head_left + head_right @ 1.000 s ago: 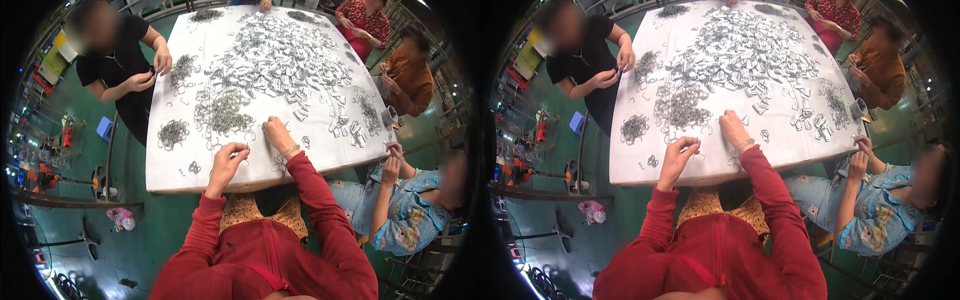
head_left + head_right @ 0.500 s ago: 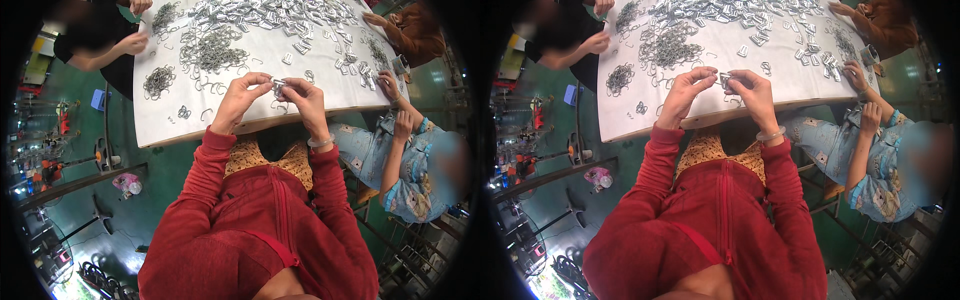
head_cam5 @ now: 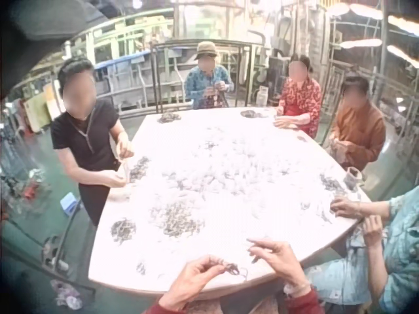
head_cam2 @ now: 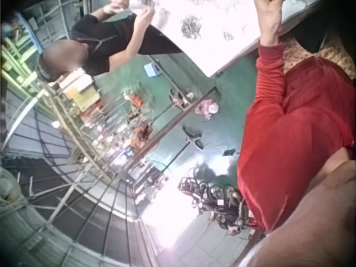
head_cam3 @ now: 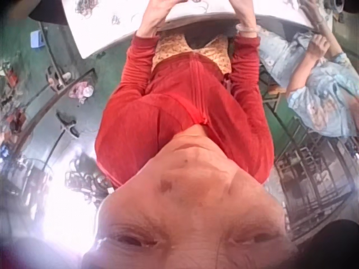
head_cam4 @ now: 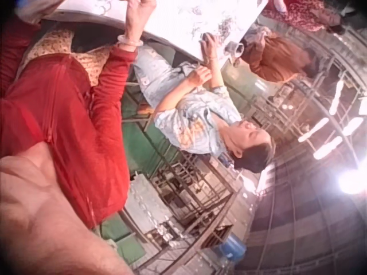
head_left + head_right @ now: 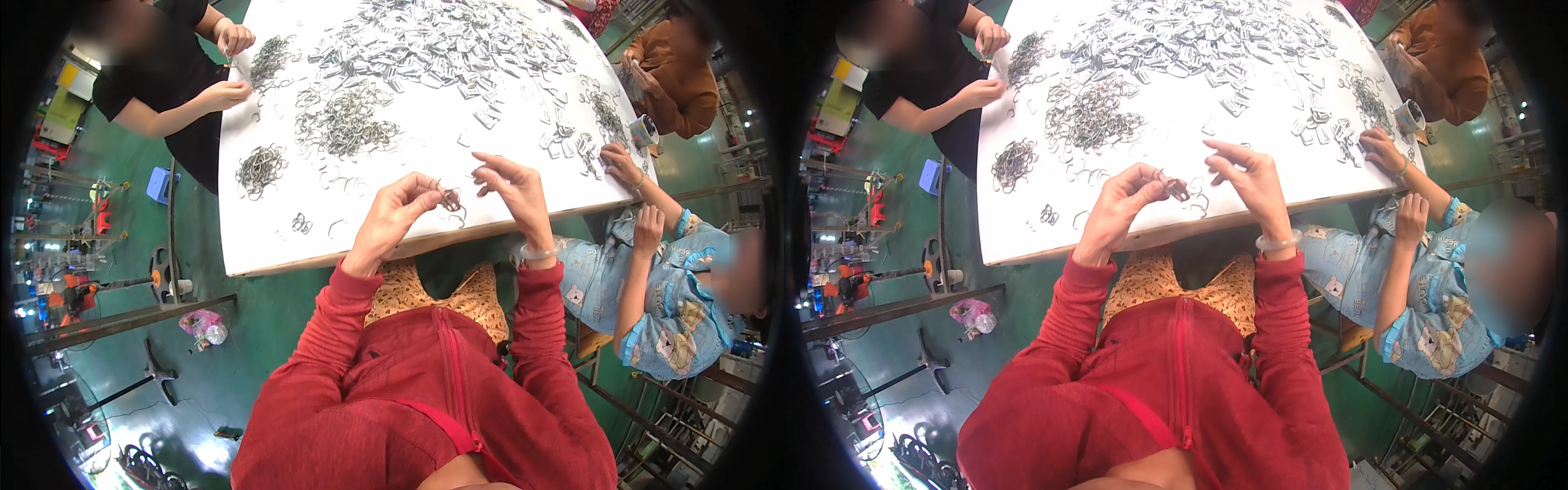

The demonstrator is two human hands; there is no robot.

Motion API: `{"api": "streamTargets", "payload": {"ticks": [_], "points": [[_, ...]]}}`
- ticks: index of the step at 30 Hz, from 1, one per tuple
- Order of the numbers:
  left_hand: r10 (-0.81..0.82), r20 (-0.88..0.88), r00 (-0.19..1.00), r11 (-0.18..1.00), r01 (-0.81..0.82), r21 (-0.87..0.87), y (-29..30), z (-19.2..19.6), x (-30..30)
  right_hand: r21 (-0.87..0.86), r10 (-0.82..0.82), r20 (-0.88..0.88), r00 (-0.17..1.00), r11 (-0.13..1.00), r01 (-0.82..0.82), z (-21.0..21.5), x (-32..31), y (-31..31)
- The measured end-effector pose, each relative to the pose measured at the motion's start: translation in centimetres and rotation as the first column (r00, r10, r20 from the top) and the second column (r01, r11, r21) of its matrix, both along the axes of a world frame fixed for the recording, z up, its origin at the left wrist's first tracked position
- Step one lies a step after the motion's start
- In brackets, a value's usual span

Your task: The person picks small metal hooks and rectangular metal pieces from a table and connects them by hand. They repeatedly form short chains and hang them on a nearby rack. Other people at the table perform similar assembly actions.

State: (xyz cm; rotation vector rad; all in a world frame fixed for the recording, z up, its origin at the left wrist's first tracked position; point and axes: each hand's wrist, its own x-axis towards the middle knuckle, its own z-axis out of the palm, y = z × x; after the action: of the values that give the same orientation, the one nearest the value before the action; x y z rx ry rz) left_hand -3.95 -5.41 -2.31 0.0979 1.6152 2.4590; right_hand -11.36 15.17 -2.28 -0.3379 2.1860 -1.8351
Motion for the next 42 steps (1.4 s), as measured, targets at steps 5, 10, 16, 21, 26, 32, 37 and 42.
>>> {"api": "streamTargets", "payload": {"ticks": [5,10,16,21,26,32,37,42], "points": [[-0.006,-0.002,1.000,0.998,0.006,0.056,0.1,-0.4,0.6,0.449,0.217,-0.672,0.708,0.879,0.157,-6.6,-7.6,-0.2],[0.036,0.006,0.999,0.997,-0.036,-0.073,0.1,-0.4,1.5,0.477,0.159,-0.524,0.837,0.868,0.133,-8.8,-10.5,-1.3],[0.076,-0.095,0.993,0.960,-0.099,-0.264,-0.1,-1.4,-0.1,-0.277,-0.087,0.121,0.989,0.954,0.117,-4.6,-4.6,-3.9],[0.028,-0.122,0.992,0.948,-0.065,-0.311,0.7,-1.4,-1.6,-0.317,-0.075,0.142,0.987,0.941,0.117,-1.2,-0.6,-2.8],[0.031,-0.138,0.990,0.941,-0.076,-0.328,1.8,-0.4,-1.4,-0.325,-0.115,0.077,0.990,0.936,0.134,0.4,1.4,-2.3],[0.108,-0.297,0.949,0.891,-0.225,-0.394,2.6,-0.9,-0.6,-0.223,-0.165,-0.109,0.980,0.965,0.138,1.5,3.4,-2.4],[0.097,-0.256,0.962,0.853,-0.213,-0.477,2.2,-0.7,0.1,-0.252,-0.214,-0.085,0.973,0.950,0.186,1.8,3.9,-2.8],[0.357,-0.283,0.890,0.780,-0.451,-0.434,-0.8,-3.2,-1.3,-0.271,-0.290,-0.054,0.955,0.925,0.266,2.5,3.1,-2.9]]}}
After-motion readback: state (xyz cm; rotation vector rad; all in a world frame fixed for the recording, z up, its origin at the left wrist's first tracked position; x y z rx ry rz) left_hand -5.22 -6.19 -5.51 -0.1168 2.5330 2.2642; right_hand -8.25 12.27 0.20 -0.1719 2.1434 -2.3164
